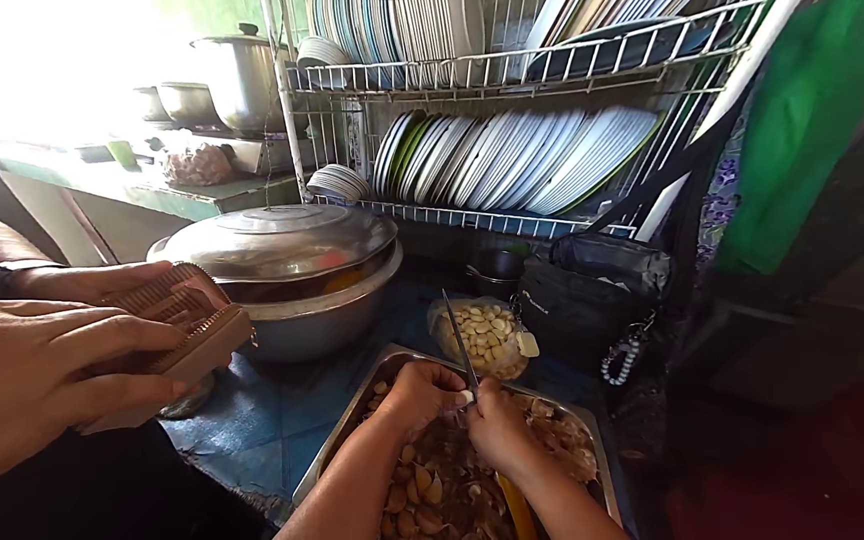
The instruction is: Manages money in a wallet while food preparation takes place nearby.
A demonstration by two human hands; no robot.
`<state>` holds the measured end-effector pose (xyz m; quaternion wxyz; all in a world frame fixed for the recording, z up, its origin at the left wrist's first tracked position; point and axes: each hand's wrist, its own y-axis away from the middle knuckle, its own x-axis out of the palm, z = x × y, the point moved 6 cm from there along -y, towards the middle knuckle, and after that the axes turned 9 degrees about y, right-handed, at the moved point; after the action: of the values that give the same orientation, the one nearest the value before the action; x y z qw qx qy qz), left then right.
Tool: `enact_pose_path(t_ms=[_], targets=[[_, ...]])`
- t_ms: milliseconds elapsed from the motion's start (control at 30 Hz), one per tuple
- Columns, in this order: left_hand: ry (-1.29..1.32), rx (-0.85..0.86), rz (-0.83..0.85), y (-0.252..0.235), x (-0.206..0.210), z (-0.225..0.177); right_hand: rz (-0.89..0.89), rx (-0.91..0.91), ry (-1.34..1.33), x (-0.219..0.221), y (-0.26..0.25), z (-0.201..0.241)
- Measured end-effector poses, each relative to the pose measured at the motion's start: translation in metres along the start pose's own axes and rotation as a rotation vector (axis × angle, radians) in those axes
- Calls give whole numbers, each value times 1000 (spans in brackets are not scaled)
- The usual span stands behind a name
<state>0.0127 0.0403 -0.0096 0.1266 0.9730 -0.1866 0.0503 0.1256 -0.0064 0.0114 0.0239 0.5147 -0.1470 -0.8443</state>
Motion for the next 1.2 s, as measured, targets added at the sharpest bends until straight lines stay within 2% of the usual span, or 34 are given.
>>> enact_pose_path(t_ms=[200,367,500,733,1000,1200], targets=[[-81,56,108,0,0,-5,23,-58,-304,9,-12,-17],[-86,80,165,-4,-1,-3,-25,-41,-307,7,-14,-19],[-130,95,122,-2,0,-5,-65,-32,-273,4,-14,-18],[-84,82,117,-4,-1,-3,18,-116,-405,6,-13,-15],[87,37,95,-3,-2,-6,-58,-14,-508,0,-13,-24],[180,36,-23,-7,-11,-1,-114,44,-670,-6,-11,-27]])
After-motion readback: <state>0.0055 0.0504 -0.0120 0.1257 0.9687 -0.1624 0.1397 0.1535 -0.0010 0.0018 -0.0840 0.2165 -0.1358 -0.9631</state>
